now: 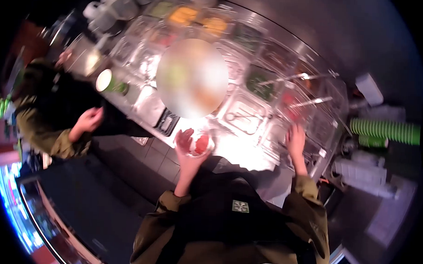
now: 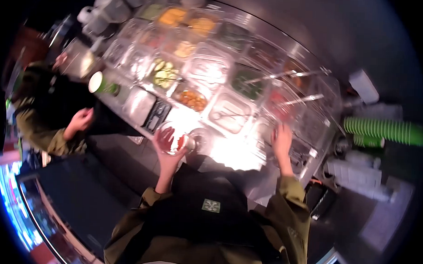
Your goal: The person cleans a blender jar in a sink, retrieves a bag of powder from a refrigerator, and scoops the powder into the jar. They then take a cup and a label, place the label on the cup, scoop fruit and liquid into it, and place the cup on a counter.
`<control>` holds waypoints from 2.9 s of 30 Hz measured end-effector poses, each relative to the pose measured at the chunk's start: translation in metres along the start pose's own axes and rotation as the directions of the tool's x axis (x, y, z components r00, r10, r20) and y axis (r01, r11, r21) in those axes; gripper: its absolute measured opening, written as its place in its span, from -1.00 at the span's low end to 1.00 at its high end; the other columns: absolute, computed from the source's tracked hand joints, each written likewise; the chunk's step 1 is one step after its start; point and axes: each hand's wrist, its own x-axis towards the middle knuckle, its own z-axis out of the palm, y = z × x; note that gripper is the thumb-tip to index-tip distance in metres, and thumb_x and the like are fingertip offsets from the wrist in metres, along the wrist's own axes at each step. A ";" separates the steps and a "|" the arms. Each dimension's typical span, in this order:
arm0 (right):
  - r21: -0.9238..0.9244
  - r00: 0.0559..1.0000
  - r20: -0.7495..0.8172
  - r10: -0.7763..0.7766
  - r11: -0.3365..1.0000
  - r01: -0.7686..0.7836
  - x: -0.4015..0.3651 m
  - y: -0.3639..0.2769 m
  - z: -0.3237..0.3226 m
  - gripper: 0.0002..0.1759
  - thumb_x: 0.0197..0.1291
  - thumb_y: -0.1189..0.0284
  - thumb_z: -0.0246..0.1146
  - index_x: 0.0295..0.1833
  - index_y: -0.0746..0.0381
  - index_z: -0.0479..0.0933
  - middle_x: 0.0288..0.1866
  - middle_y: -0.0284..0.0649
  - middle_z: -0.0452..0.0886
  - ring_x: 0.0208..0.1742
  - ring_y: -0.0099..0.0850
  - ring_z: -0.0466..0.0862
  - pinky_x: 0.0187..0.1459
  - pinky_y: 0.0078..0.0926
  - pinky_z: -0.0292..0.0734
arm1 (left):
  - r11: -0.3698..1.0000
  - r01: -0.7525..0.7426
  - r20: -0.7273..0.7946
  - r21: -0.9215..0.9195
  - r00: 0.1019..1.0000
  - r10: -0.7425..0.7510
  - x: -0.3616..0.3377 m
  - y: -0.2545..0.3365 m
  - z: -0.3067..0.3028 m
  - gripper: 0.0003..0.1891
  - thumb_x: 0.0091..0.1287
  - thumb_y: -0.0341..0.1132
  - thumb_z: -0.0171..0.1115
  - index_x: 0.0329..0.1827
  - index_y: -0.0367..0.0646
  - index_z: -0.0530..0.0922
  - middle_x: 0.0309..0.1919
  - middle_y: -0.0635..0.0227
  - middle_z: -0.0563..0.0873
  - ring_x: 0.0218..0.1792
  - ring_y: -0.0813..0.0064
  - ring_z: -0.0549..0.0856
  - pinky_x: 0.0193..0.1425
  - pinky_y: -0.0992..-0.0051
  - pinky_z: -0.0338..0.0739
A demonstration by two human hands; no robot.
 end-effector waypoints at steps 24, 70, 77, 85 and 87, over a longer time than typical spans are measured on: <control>-0.217 0.964 0.220 0.148 0.971 -0.100 -0.111 0.005 0.057 -0.33 -0.02 0.41 0.19 0.30 0.16 0.22 0.31 -0.17 0.29 0.29 -0.23 0.31 0.27 -0.11 0.12 | 0.993 -0.110 0.277 0.032 0.956 0.097 -0.099 0.013 -0.124 0.07 -0.34 -0.32 0.63 0.26 -0.22 0.08 0.15 0.18 0.37 0.17 0.32 0.42 0.25 0.33 0.34; -0.069 0.960 0.212 -0.185 0.977 0.204 0.058 -0.110 0.112 -0.81 -0.07 0.44 0.17 -0.27 0.19 0.56 -0.24 -0.20 0.54 -0.02 -0.30 0.47 0.02 -0.36 0.32 | 0.967 -0.061 0.277 0.246 0.961 -0.010 -0.141 0.022 -0.037 0.05 -0.28 -0.28 0.57 0.30 -0.17 0.06 0.18 0.13 0.34 0.16 0.29 0.42 0.20 0.30 0.37; 0.228 0.917 0.115 -0.381 0.909 0.349 -0.031 -0.161 0.112 -0.79 -0.13 0.35 0.16 -0.36 0.21 0.58 -0.41 -0.20 0.55 -0.30 -0.27 0.55 -0.23 -0.44 0.41 | 0.931 -0.110 0.306 0.348 0.952 -0.002 -0.114 0.013 -0.034 0.06 -0.30 -0.34 0.57 0.30 -0.15 0.05 0.18 0.18 0.33 0.18 0.30 0.40 0.21 0.31 0.34; 0.210 0.931 -0.002 -0.366 0.910 0.358 -0.040 -0.169 0.108 -0.79 -0.12 0.41 0.21 -0.31 0.22 0.58 -0.22 -0.09 0.56 -0.10 -0.21 0.53 -0.18 -0.27 0.42 | 0.968 -0.066 0.336 0.241 0.942 -0.019 -0.095 0.017 -0.021 0.04 -0.30 -0.42 0.55 0.29 -0.17 0.05 0.18 0.16 0.33 0.19 0.28 0.38 0.26 0.29 0.30; 0.075 0.956 0.187 -0.228 0.973 0.218 -0.006 -0.140 0.083 -0.79 -0.11 0.40 0.19 -0.32 0.24 0.58 -0.26 -0.15 0.52 -0.14 -0.22 0.50 -0.11 -0.26 0.37 | 0.972 -0.068 0.337 0.224 0.941 -0.012 -0.094 0.016 -0.022 0.06 -0.34 -0.43 0.56 0.28 -0.18 0.05 0.18 0.16 0.32 0.19 0.28 0.37 0.26 0.29 0.30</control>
